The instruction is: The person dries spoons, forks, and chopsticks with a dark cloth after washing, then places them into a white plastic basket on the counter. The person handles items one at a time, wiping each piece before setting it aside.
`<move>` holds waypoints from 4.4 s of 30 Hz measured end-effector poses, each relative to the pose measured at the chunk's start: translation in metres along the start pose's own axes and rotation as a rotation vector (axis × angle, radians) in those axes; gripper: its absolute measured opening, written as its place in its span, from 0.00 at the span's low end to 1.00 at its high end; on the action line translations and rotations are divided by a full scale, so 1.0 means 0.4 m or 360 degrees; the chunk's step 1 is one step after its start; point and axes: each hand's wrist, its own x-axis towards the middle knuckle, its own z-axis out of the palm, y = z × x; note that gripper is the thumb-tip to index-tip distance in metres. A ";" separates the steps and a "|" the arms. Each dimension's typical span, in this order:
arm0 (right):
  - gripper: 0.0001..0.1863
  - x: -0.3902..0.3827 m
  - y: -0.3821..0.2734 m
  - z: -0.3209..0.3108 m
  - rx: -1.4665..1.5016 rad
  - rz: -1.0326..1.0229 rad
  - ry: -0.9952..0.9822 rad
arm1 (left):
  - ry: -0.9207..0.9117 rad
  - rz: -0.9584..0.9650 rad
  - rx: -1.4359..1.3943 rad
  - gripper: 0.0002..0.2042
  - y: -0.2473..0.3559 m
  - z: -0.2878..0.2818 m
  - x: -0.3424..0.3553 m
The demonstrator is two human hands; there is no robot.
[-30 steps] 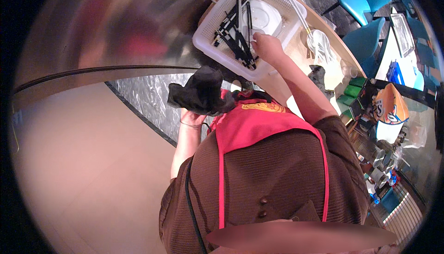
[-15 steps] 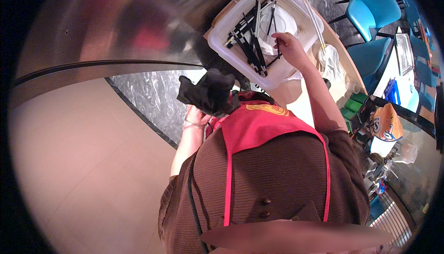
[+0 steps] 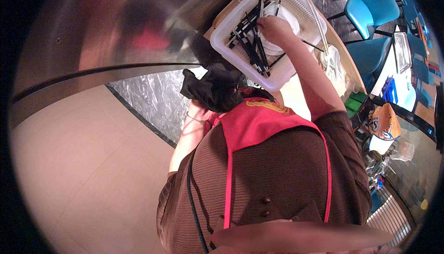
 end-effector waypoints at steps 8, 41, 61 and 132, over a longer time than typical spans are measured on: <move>0.15 0.097 0.024 0.177 0.0056 0.0274 0.0195 | 0.0070 -0.0014 -0.0089 0.32 0.006 -0.055 -0.027; 0.30 0.207 0.137 0.148 0.0265 0.0569 0.0222 | 0.0232 -0.0011 -0.0060 0.32 0.023 -0.031 -0.059; 0.15 -0.092 0.136 -0.223 0.1770 0.0336 0.0678 | -0.0043 -0.0112 0.0195 0.22 0.021 0.059 0.070; 0.25 -0.660 0.294 -0.083 0.3766 0.0614 0.1144 | -0.0454 -0.0498 0.1559 0.12 -0.431 0.366 0.170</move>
